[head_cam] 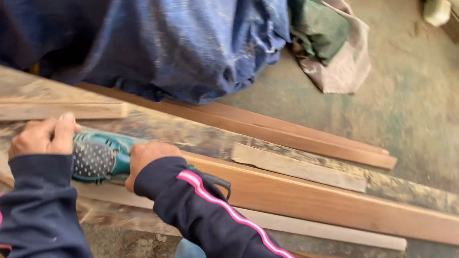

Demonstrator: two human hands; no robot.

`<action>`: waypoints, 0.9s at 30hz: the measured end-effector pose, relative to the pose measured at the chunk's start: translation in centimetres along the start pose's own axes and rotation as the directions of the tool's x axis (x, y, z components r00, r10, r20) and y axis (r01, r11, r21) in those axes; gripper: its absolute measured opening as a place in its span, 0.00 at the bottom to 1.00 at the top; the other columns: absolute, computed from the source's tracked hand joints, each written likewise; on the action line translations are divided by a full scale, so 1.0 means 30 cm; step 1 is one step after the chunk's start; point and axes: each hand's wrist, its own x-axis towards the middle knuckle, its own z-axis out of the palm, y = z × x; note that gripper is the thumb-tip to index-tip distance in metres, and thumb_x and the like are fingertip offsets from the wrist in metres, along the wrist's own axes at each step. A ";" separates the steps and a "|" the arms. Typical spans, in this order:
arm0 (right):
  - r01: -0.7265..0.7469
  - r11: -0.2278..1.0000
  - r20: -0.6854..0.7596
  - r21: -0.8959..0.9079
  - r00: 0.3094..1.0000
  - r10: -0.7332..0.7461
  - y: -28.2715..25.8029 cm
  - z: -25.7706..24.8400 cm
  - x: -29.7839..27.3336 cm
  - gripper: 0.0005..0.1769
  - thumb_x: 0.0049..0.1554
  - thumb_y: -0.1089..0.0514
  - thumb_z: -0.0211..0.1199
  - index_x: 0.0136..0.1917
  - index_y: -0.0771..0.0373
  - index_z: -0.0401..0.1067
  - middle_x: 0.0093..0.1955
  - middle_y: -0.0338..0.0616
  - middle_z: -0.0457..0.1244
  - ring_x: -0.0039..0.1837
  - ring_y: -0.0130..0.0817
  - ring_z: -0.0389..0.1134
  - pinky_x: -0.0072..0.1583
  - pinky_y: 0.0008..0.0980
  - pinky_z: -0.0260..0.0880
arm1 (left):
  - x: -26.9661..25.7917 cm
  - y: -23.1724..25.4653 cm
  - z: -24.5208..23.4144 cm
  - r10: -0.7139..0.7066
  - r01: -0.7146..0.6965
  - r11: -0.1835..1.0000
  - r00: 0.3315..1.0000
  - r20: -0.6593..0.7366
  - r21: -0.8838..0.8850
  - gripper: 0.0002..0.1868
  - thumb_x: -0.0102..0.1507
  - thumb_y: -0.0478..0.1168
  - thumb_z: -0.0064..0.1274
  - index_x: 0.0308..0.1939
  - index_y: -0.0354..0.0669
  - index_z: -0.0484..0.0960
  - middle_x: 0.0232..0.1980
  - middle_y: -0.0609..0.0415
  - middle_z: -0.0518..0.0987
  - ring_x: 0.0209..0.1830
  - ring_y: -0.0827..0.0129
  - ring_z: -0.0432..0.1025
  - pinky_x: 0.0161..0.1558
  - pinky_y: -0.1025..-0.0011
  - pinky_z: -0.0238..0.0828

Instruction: Sanding long wooden planks using an orbital sander and sandpaper to smooth the surface.

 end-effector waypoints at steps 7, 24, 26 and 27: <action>0.047 0.998 -0.042 0.044 0.998 -0.045 0.468 0.043 -0.248 0.17 0.44 0.53 0.66 0.47 0.58 0.79 0.44 0.58 0.70 0.49 0.55 0.73 0.54 0.48 0.74 | -0.266 0.385 0.261 -0.076 0.077 0.997 0.996 0.047 -0.024 0.23 0.72 0.60 0.49 0.37 0.48 0.86 0.32 0.44 0.80 0.32 0.50 0.76 0.37 0.56 0.68; -0.302 0.953 0.046 -0.019 0.952 0.302 1.712 0.055 -0.905 0.25 0.42 0.39 0.74 0.51 0.50 0.78 0.45 0.50 0.73 0.51 0.47 0.76 0.57 0.43 0.75 | -1.000 1.340 1.032 0.335 -0.323 0.925 0.942 0.030 -0.199 0.20 0.65 0.54 0.51 0.29 0.43 0.77 0.37 0.44 0.78 0.43 0.47 0.72 0.50 0.49 0.66; -0.390 0.917 0.057 -0.086 0.917 0.395 1.871 0.067 -0.972 0.28 0.41 0.36 0.75 0.52 0.47 0.78 0.46 0.49 0.73 0.52 0.47 0.76 0.58 0.43 0.76 | -1.107 1.412 1.122 0.572 -0.558 0.813 0.819 0.046 -0.168 0.22 0.70 0.58 0.45 0.45 0.42 0.79 0.48 0.45 0.76 0.53 0.50 0.69 0.62 0.45 0.57; -0.388 0.917 0.058 -0.087 0.917 0.394 1.956 0.084 -1.011 0.28 0.41 0.36 0.75 0.52 0.47 0.78 0.46 0.49 0.73 0.52 0.47 0.76 0.58 0.43 0.76 | -1.150 1.447 1.148 0.571 -0.557 0.813 0.820 0.046 -0.167 0.22 0.70 0.58 0.45 0.45 0.42 0.79 0.48 0.45 0.76 0.53 0.50 0.69 0.62 0.45 0.57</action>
